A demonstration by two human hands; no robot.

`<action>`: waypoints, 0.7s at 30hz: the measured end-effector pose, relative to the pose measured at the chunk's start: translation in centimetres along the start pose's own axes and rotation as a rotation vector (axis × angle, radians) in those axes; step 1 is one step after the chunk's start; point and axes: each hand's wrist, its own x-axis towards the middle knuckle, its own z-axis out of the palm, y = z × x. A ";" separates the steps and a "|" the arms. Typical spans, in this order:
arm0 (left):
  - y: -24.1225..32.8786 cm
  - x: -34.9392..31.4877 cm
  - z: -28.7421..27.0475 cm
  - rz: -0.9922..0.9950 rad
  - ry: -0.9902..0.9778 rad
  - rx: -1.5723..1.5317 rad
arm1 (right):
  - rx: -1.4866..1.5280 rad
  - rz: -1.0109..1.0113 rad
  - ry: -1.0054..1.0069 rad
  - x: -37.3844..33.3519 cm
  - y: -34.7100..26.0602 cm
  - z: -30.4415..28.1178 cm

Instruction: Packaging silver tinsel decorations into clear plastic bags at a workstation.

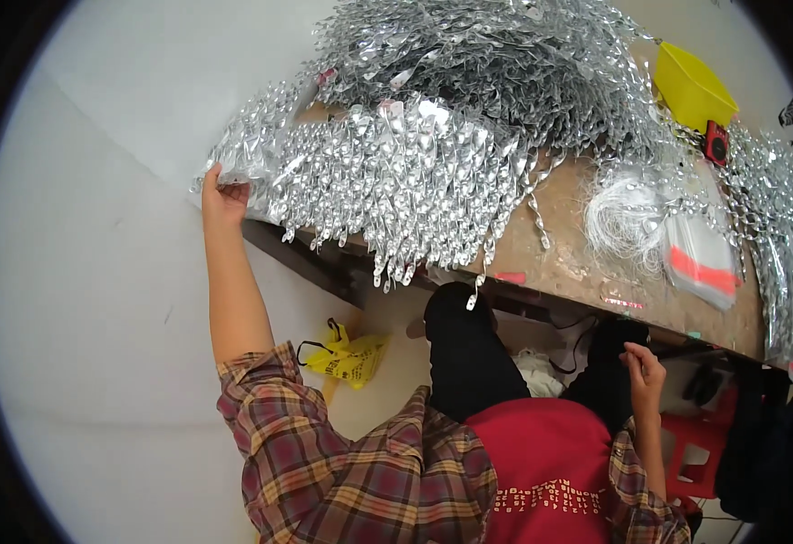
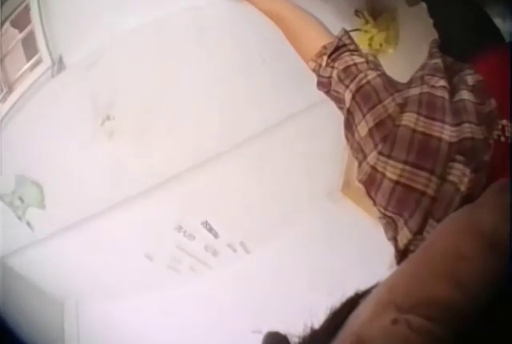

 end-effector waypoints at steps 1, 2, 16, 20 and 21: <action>-0.4 0.6 -0.3 -0.004 0.003 -0.004 | 0.017 0.020 0.003 0.2 -0.3 0.2; -1.0 0.9 -0.4 0.008 -0.005 0.014 | 0.009 0.023 0.003 0.4 -0.6 0.3; -2.9 3.3 -3.3 0.003 0.148 0.087 | -0.132 -0.163 -0.070 1.7 -1.2 0.7; -6.2 5.2 -6.4 0.108 0.059 -0.152 | -0.133 -0.121 -0.049 1.4 -0.9 0.4; -6.2 5.8 -7.2 0.111 0.064 -0.152 | -0.140 -0.121 -0.056 1.5 -0.8 0.5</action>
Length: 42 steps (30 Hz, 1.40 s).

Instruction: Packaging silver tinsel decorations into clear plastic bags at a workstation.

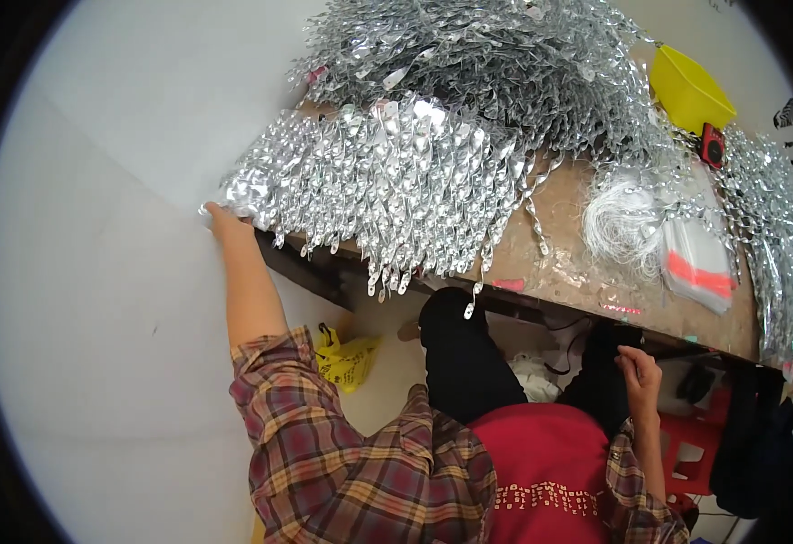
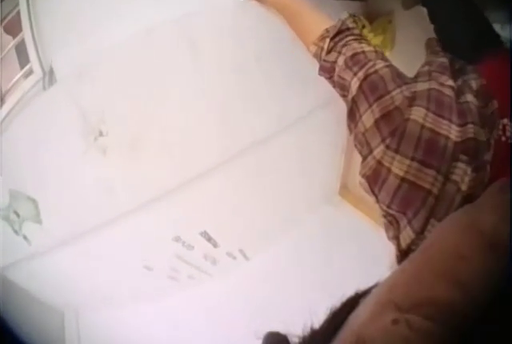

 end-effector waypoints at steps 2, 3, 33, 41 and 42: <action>0.7 0.3 -1.2 0.140 0.226 0.012 | -0.001 -0.005 -0.017 0.2 0.1 0.3; -2.6 -2.3 2.5 0.266 0.169 0.141 | -0.033 0.053 0.008 -0.5 0.1 -0.1; -9.1 -39.3 14.9 0.561 -0.952 1.483 | 0.052 -0.424 -0.046 15.4 -6.8 6.2; -11.1 -42.1 7.8 -0.264 -0.457 0.969 | 0.038 -0.415 0.110 24.1 -5.5 13.5; -11.4 -41.9 8.2 -0.264 -0.465 0.966 | -0.025 -0.380 0.088 24.6 -5.1 14.0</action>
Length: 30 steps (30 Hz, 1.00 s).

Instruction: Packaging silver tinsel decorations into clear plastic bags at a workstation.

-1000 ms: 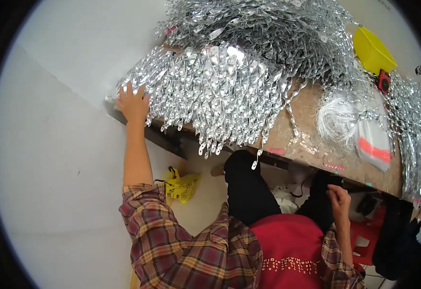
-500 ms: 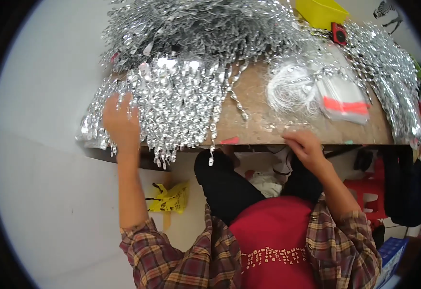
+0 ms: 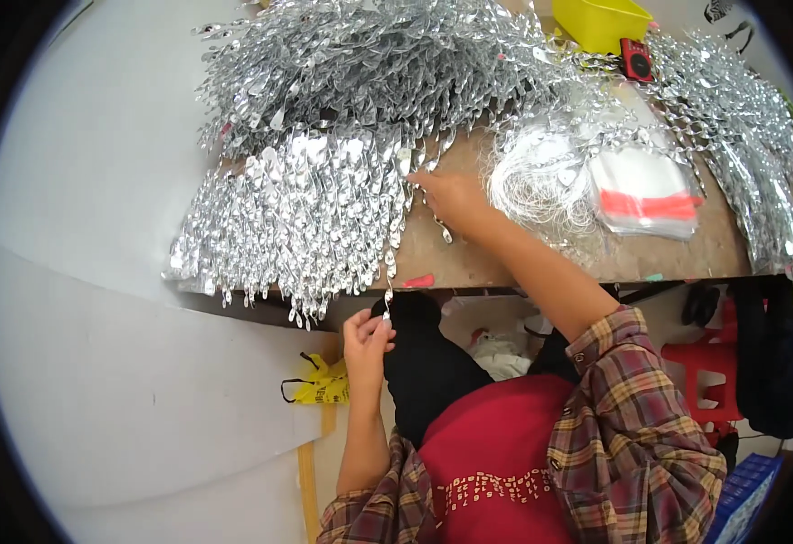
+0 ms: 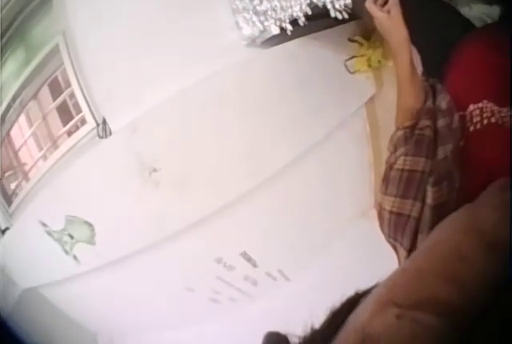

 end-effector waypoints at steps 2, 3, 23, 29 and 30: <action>0.5 0.4 0.5 -0.138 -0.160 -0.331 | -0.013 0.027 -0.024 0.4 0.8 0.5; 0.4 0.8 0.8 -0.145 -0.180 -0.335 | 0.020 -0.043 -0.003 0.4 0.9 0.3; 3.6 -0.4 4.6 -0.127 -0.412 -0.410 | 0.124 0.185 -0.557 -5.1 -3.0 -8.9; 3.1 -2.1 7.0 -0.178 -0.603 -0.382 | 0.317 0.321 -0.424 -8.7 -3.7 -10.7; 3.1 -2.6 7.7 -0.178 -0.604 -0.385 | 0.383 0.389 -0.368 -9.2 -3.5 -10.6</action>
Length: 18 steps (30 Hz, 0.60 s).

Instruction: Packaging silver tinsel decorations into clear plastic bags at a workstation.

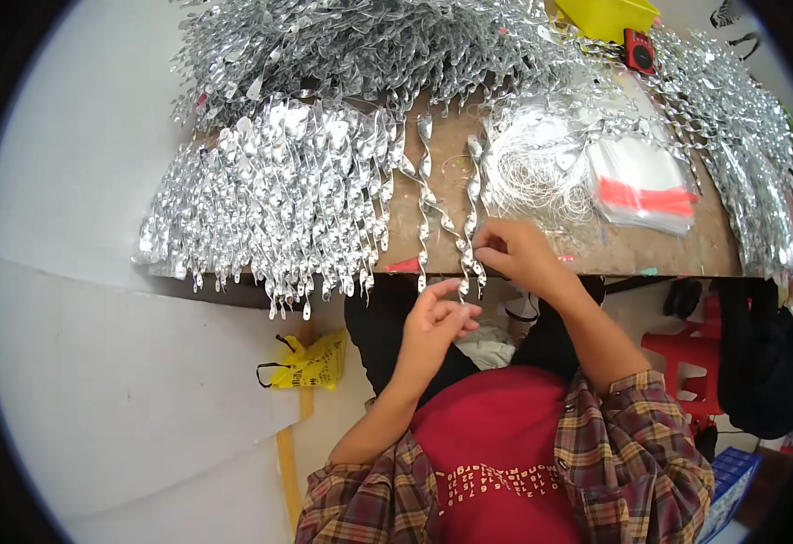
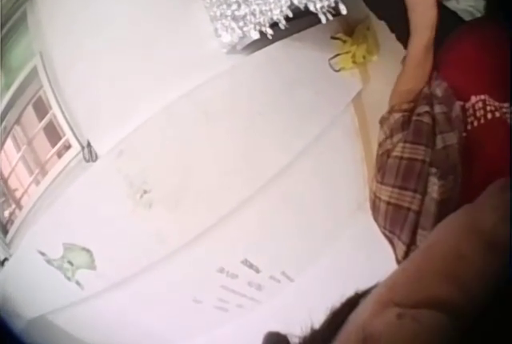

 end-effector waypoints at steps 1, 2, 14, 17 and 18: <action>-0.3 0.0 0.7 0.005 -0.020 0.003 | 0.085 0.041 0.050 -0.3 0.2 0.1; -0.4 0.1 1.1 0.008 -0.043 0.006 | 0.082 0.043 0.053 -0.7 0.1 0.0; -2.1 -1.7 -0.1 -0.134 -0.007 -0.251 | 0.216 0.083 0.183 -3.2 0.0 -0.1; -2.2 -1.7 -0.1 -0.124 0.010 -0.281 | 0.271 0.068 0.182 -3.6 0.1 0.4; -2.3 -1.7 0.0 -0.130 0.007 -0.300 | 0.320 0.065 0.187 -3.7 0.3 0.5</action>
